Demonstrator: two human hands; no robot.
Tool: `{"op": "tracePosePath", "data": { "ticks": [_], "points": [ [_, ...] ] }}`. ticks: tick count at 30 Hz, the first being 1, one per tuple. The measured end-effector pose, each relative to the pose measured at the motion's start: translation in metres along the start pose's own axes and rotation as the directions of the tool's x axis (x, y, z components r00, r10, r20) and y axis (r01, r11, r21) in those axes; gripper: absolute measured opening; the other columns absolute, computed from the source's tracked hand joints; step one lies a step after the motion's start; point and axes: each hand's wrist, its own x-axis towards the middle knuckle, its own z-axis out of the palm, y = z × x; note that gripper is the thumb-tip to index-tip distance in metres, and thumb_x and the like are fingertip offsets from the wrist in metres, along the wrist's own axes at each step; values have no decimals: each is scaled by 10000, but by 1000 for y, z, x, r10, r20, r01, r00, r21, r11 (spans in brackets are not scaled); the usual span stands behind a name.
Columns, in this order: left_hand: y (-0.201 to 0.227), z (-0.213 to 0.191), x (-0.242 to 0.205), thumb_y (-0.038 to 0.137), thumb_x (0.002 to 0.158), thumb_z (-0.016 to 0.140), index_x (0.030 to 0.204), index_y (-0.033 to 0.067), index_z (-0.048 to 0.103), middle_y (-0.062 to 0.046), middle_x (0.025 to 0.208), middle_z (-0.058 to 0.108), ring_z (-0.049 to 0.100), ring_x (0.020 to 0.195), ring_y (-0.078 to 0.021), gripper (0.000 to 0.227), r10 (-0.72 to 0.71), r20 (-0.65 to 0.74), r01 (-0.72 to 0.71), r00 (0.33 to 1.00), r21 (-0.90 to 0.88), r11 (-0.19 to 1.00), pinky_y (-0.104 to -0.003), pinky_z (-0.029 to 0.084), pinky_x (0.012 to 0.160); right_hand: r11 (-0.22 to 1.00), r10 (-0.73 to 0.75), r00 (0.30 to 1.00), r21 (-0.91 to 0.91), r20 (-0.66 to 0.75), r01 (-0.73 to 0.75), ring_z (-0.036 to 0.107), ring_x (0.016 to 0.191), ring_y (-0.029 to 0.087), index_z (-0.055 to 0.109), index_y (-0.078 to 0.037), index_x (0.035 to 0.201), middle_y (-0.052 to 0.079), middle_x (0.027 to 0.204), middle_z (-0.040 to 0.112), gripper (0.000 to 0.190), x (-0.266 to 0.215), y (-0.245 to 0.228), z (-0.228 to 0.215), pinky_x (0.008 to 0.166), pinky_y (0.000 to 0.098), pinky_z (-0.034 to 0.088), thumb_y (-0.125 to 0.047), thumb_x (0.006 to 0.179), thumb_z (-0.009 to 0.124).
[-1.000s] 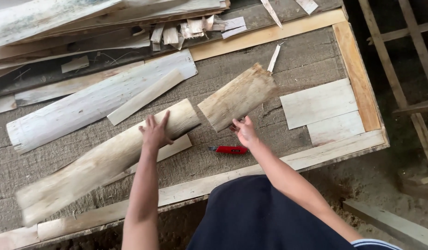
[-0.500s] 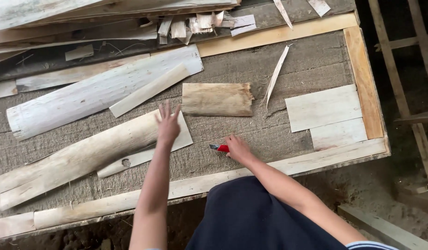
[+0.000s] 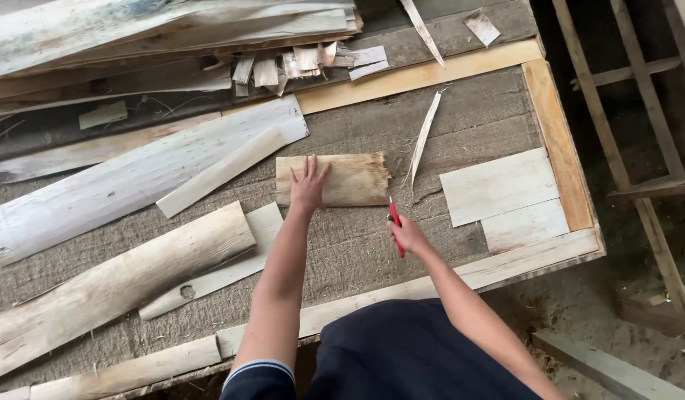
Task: Cutting thin wood veneer sheets into smaller rectangular pieces using a utility knife and a wooden straight edge as a guide.
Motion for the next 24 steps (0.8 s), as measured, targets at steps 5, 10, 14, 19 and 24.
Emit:
{"op": "tracePosePath", "data": {
  "ticks": [5, 10, 14, 19, 24],
  "points": [
    [-4, -2, 4, 409, 551, 1006, 1643, 354, 147, -121, 1726, 76, 68, 1589, -348, 1391, -24, 5, 24, 1000, -17, 1000, -718, 167, 1203, 978, 85, 996, 196, -38, -76, 749, 705, 278, 658, -6, 996, 187, 804, 710, 366, 3, -9, -8, 613, 359, 665, -369, 972, 617],
    [-2, -17, -2, 486, 541, 992, 1648, 337, 92, -161, 1709, 59, 119, 1579, -316, 1434, -63, 25, 62, 998, 17, 998, -666, 251, 1188, 982, 45, 999, 182, -10, -43, 731, 648, 269, 651, 6, 968, 187, 740, 682, 339, -3, -32, -7, 575, 351, 654, -330, 986, 612],
    [-1, -21, -3, 513, 546, 980, 1649, 357, 97, -200, 1696, 117, 83, 1589, -348, 1422, -34, 29, 33, 999, 63, 998, -708, 190, 1183, 978, 47, 999, 203, 25, -51, 737, 674, 246, 646, 4, 1049, 169, 831, 689, 329, -3, -38, -5, 578, 350, 671, -318, 1002, 597],
    [3, -23, -9, 551, 563, 961, 1646, 357, 89, -209, 1689, 141, 65, 1588, -371, 1404, -47, 31, 44, 998, 94, 995, -745, 157, 1173, 976, 49, 999, 213, 25, -53, 732, 661, 228, 642, -13, 1053, 151, 824, 680, 326, 6, -32, -3, 566, 334, 672, -330, 1004, 586],
    [18, 3, -12, 638, 559, 922, 1653, 334, 65, -249, 1683, 122, 47, 1583, -398, 1422, -113, 22, 113, 993, 34, 993, -781, 135, 1145, 1000, -16, 999, 26, -31, 17, 681, 464, 243, 625, -83, 852, 148, 557, 651, 346, 16, -37, -4, 476, 347, 579, -395, 980, 546]
  ]
}}
